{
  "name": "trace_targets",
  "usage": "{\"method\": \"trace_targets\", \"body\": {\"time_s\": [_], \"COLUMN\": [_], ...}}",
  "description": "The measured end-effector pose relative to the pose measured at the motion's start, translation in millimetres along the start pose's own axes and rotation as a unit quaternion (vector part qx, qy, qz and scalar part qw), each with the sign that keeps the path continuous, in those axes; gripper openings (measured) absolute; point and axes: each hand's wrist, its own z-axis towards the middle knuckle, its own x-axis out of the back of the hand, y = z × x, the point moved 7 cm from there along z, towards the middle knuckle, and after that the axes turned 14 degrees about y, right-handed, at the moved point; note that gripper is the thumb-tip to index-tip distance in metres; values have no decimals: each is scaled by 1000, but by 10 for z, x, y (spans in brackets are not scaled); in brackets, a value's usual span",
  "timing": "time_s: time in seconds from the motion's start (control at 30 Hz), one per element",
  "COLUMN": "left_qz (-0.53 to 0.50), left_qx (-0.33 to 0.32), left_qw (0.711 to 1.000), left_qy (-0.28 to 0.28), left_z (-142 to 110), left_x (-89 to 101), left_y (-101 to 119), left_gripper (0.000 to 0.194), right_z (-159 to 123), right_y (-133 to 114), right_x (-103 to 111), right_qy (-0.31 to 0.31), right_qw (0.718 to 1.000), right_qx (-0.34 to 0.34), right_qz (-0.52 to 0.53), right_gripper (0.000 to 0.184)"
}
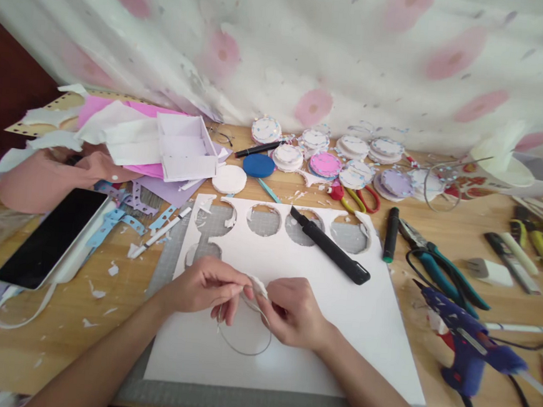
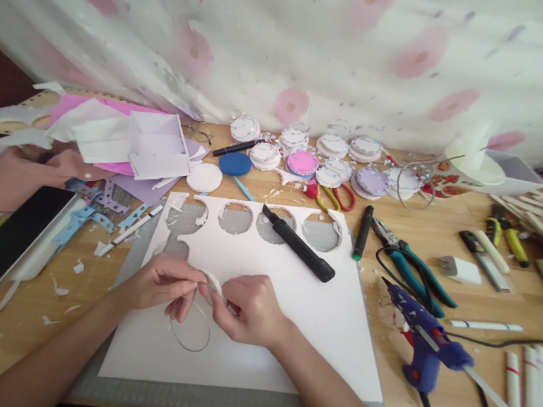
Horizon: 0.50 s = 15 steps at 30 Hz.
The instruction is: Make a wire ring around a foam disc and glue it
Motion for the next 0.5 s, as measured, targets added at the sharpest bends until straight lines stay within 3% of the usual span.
{"method": "trace_targets", "body": {"time_s": [0.27, 0.5], "left_qz": [-46, -96], "left_qx": [-8, -37], "left_qw": [999, 992], "left_qy": [20, 77], "left_z": [44, 92], "left_x": [-7, 154], "left_y": [60, 108], "left_gripper": [31, 21], "right_z": [8, 20], "right_y": [68, 279], "right_x": [18, 120], "right_qy": [12, 77], "right_qw": [999, 980], "right_qx": [-40, -180], "right_qz": [28, 36], "right_gripper": [38, 41]}}
